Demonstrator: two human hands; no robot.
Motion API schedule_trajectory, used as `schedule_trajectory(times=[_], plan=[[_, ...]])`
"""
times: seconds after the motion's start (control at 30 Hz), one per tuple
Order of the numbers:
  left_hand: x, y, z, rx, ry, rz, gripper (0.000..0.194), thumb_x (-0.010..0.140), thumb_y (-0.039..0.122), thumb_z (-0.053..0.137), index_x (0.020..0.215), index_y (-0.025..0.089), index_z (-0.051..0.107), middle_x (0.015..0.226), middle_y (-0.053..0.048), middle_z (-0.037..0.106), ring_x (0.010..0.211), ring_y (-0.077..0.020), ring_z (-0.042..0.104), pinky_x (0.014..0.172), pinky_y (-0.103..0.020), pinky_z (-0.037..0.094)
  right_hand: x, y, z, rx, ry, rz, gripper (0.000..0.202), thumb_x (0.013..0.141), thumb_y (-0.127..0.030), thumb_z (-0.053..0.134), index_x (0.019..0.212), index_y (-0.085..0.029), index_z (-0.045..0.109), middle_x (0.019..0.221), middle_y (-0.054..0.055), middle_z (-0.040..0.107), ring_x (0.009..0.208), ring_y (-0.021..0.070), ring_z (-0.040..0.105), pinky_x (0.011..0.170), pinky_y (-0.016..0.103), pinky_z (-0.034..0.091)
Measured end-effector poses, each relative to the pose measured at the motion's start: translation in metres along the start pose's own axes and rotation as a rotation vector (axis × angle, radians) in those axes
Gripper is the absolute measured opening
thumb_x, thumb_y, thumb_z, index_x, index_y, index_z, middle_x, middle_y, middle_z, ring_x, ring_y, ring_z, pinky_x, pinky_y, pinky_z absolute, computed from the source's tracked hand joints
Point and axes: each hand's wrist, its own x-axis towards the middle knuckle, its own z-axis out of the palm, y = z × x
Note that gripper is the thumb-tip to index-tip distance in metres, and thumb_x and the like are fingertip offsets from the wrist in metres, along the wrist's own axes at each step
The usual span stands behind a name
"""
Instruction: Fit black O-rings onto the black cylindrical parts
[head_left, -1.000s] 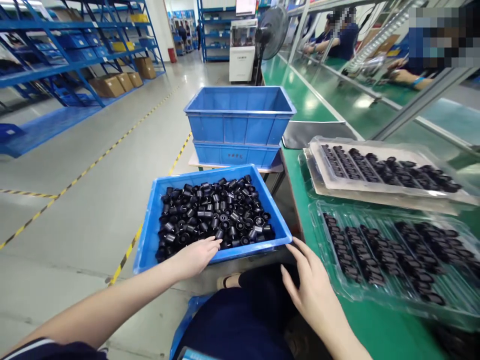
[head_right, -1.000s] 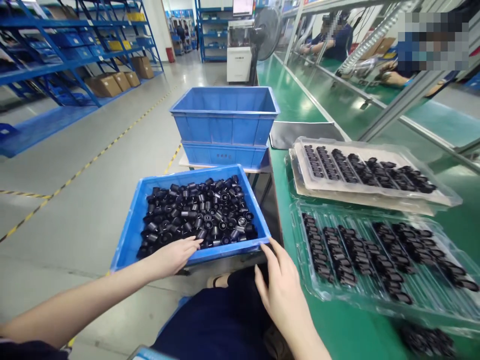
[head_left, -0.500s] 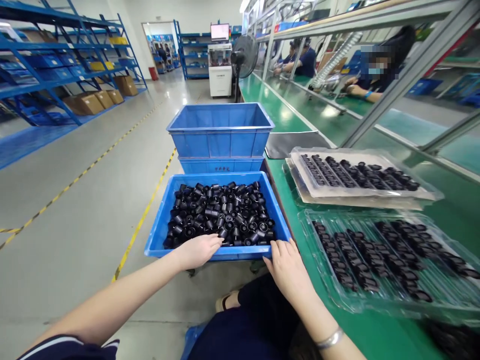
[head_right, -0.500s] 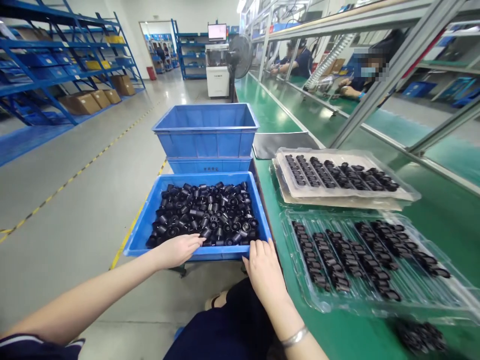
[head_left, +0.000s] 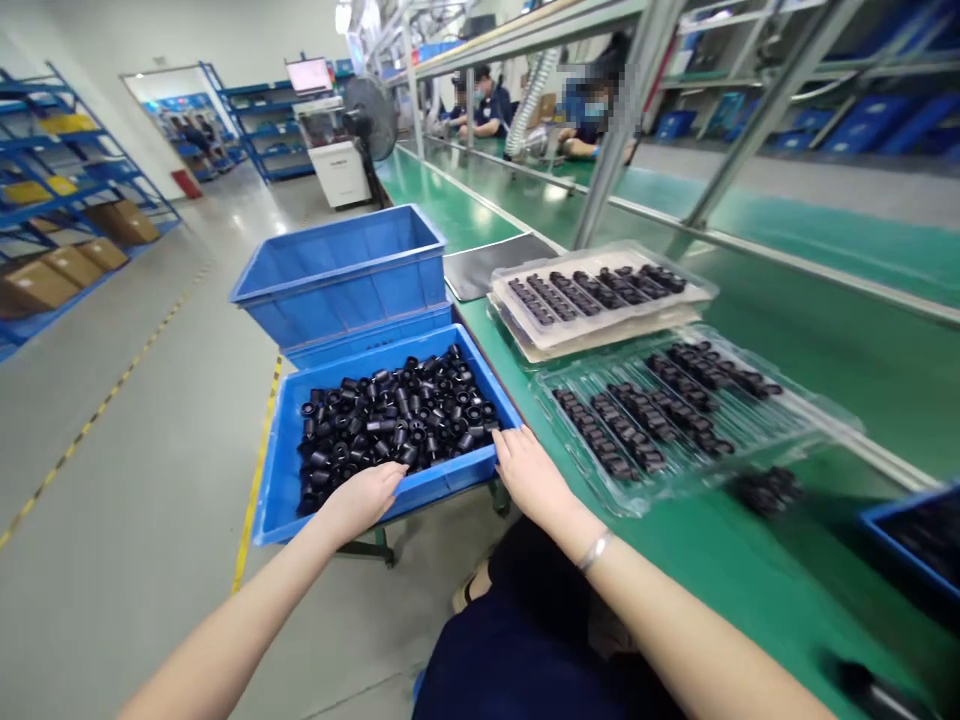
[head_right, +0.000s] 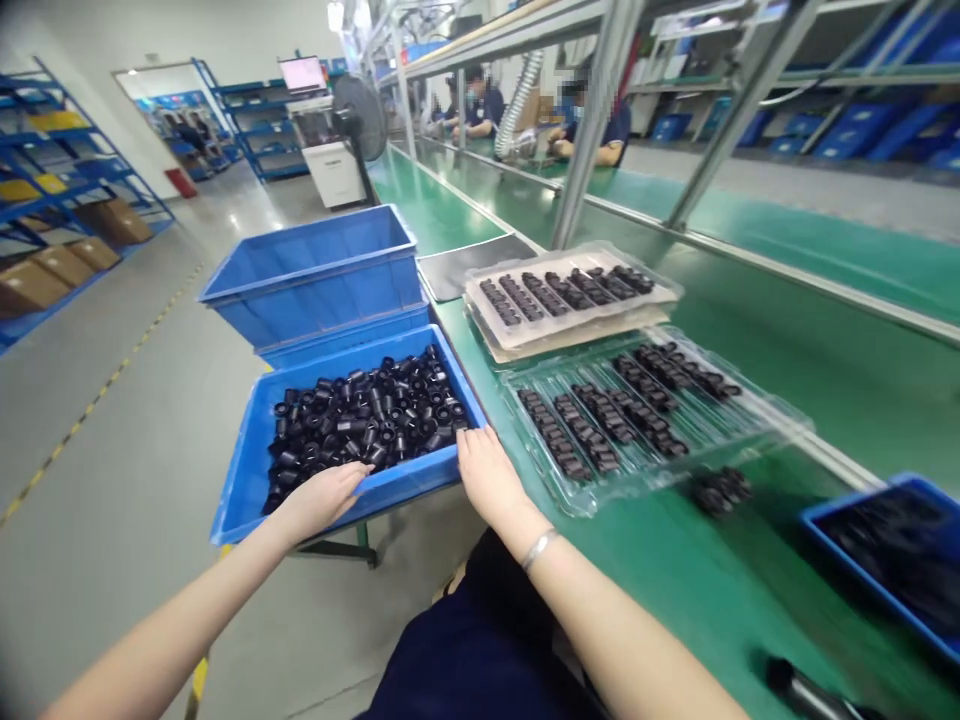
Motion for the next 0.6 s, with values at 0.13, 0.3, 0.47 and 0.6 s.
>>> schedule_trajectory(times=[0.13,0.3,0.47,0.6], plan=[[-0.003,-0.007,-0.003,0.043,0.041,0.055,0.024,0.096,0.017,0.045,0.114,0.014,0.061,0.118,-0.011,0.068,0.104,-0.0200,0.069,0.091,-0.031,0.058,-0.013,-0.013,-0.017,0.023,0.021,0.035,0.044,0.091,-0.004,0.049,0.134,0.003,0.052,0.129,0.026,0.058,0.127,0.0344,0.052,0.114,0.051,0.039],[-0.002,0.028,0.006,0.021,0.198,0.170,0.041,0.094,0.026,0.054,0.131,0.009,0.048,0.129,-0.024,0.058,0.122,-0.0360,0.059,0.099,-0.056,0.052,-0.078,-0.039,-0.078,0.115,0.060,-0.029,0.025,0.101,-0.016,0.047,0.120,-0.008,0.061,0.123,0.018,0.064,0.122,0.0238,0.056,0.114,0.043,0.039],[0.000,0.123,0.053,-0.239,0.321,0.199,0.065,0.089,0.022,0.063,0.147,0.017,0.034,0.141,-0.024,0.048,0.134,-0.0367,0.047,0.106,-0.060,0.045,-0.190,-0.040,-0.145,0.150,0.140,0.016,0.025,0.102,-0.015,0.046,0.122,-0.009,0.060,0.124,0.014,0.063,0.123,0.0177,0.054,0.115,0.035,0.039],[0.011,0.149,0.069,-0.293,0.255,0.324,0.063,0.086,0.019,0.061,0.145,0.024,0.038,0.136,-0.022,0.055,0.127,-0.0390,0.054,0.099,-0.066,0.044,-0.294,-0.028,-0.173,0.065,0.254,0.500,0.032,0.097,-0.018,0.052,0.127,-0.008,0.058,0.129,0.018,0.058,0.131,0.0252,0.047,0.114,0.044,0.039]])
